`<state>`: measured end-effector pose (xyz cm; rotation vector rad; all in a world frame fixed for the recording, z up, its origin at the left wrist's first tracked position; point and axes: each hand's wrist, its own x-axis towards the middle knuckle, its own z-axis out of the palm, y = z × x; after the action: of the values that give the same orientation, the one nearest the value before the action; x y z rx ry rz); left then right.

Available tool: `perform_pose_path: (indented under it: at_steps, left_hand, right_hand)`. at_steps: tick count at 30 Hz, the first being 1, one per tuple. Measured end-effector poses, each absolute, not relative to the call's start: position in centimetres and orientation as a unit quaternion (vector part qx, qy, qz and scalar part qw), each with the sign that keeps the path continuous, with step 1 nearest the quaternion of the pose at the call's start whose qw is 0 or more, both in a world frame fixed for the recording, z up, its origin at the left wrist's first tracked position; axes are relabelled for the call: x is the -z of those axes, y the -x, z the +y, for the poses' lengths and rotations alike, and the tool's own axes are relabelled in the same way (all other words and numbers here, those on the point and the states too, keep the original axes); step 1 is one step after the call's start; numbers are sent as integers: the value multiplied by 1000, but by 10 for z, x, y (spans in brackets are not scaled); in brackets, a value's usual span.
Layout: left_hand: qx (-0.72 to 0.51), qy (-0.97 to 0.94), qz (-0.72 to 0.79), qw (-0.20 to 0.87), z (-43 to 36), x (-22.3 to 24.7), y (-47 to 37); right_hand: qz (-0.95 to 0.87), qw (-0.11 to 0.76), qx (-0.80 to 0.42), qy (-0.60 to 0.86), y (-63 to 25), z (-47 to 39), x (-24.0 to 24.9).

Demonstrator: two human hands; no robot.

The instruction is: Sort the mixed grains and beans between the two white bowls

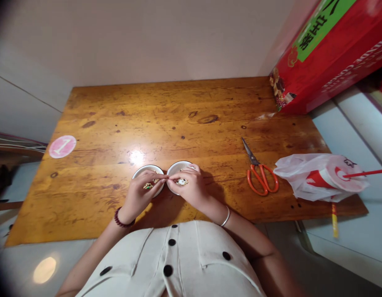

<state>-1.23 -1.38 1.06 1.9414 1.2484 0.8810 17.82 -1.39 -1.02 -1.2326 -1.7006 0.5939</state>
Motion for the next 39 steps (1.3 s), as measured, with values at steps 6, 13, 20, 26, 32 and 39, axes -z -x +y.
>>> perform_pose_path:
  at_steps: [6, 13, 20, 26, 32, 39]
  left_hand:
    - [-359, -697, 498, 370, -18, -9, 9]
    - [-356, -698, 505, 362, -18, -11, 5]
    - [-355, -702, 500, 362, -17, -11, 6]
    - [-356, -695, 504, 370, -18, -11, 6]
    - [-358, -701, 499, 364, -17, -10, 6]
    - [-361, -709, 494, 351, -16, -10, 5]
  right_hand:
    - [-692, 470, -237, 495, -178, -14, 9]
    - [-689, 466, -244, 499, -179, -14, 9]
    - [-697, 458, -241, 497, -179, -14, 8]
    - [-695, 471, -240, 486, -180, -14, 9]
    - [-680, 468, -272, 494, -180, -14, 9]
    - [-678, 465, -271, 501, -180, -14, 9]
